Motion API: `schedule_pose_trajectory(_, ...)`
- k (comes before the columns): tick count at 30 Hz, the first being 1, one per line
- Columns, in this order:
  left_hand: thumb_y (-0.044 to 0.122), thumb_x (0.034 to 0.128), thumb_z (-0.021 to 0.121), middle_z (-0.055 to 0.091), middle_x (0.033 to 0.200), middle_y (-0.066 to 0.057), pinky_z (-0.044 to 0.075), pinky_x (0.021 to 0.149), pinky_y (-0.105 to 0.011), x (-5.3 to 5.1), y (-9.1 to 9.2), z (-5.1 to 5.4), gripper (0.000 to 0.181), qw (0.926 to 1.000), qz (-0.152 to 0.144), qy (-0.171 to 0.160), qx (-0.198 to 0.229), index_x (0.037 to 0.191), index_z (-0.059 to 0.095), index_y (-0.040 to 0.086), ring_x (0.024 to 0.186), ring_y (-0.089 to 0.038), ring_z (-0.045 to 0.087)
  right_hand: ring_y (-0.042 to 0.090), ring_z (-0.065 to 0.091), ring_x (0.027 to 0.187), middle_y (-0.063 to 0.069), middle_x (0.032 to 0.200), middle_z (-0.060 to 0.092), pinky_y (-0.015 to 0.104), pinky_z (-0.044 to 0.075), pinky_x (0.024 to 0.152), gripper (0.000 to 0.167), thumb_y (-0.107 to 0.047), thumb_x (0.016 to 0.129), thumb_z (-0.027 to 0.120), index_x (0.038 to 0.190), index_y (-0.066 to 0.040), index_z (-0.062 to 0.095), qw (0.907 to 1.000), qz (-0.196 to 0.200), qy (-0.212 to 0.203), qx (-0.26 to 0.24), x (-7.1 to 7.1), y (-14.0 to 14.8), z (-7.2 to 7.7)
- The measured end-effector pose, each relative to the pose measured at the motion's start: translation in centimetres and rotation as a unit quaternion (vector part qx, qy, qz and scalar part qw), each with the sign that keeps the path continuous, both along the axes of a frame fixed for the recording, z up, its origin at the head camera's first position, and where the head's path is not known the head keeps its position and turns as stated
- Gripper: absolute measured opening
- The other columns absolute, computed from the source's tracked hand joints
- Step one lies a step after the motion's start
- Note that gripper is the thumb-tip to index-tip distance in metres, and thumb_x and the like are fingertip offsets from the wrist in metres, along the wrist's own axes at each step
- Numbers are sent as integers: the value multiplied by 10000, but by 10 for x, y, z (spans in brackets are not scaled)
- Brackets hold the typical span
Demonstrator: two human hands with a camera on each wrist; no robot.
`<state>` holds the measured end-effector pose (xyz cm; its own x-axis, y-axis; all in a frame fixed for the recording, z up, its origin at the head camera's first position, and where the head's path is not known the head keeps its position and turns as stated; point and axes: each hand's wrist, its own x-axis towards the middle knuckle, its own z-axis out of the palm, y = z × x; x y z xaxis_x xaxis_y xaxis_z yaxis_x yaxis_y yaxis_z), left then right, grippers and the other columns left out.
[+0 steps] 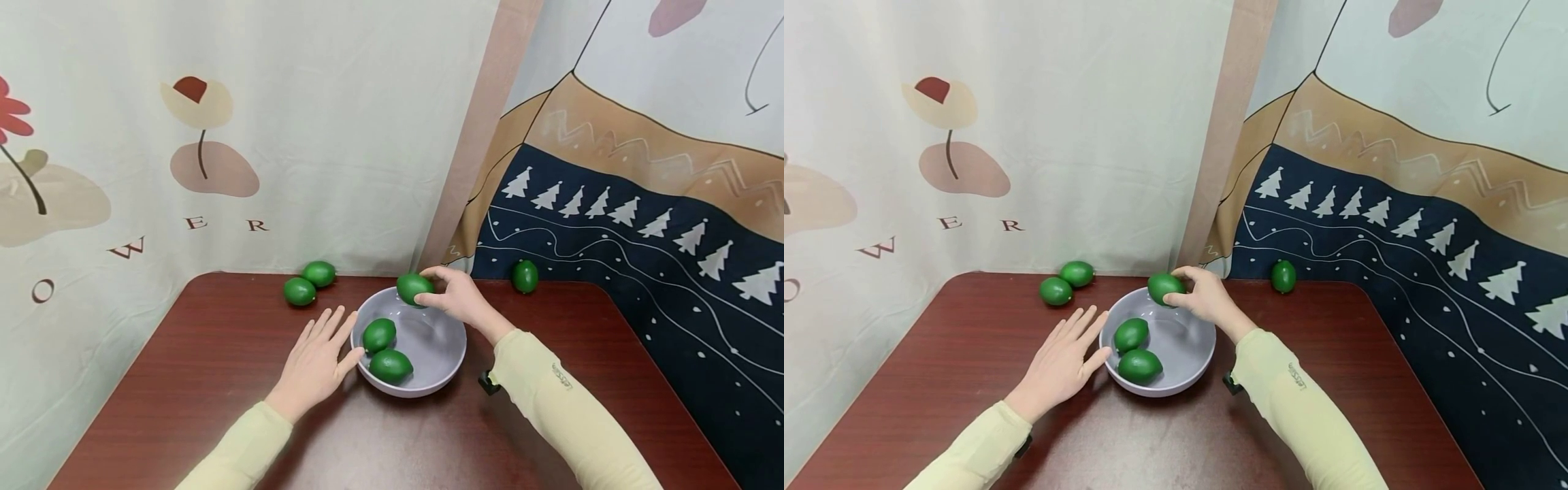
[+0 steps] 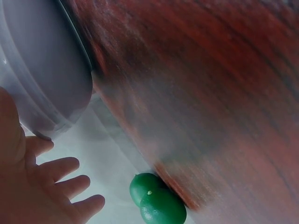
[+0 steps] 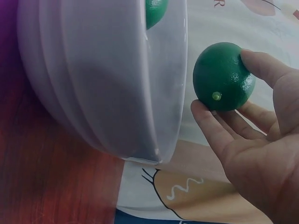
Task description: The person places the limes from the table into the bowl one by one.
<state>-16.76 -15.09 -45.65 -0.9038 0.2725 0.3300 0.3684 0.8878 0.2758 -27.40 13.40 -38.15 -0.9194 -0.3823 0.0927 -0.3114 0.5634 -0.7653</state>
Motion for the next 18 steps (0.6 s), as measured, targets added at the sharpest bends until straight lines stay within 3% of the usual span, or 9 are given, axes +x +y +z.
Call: schedule_pose_trajectory(18, 499, 1020, 582, 431, 1606, -176, 292, 1212, -602, -1, -1, -3, 664, 10000, -26, 13, 4, 1566, 472, 138, 1498, -416, 369, 260, 704, 1090, 129, 1224, 713, 348, 581, 871, 445, -201, 888, 817, 1290, -58, 691, 9986, 311, -74, 430, -10, -6, 7)
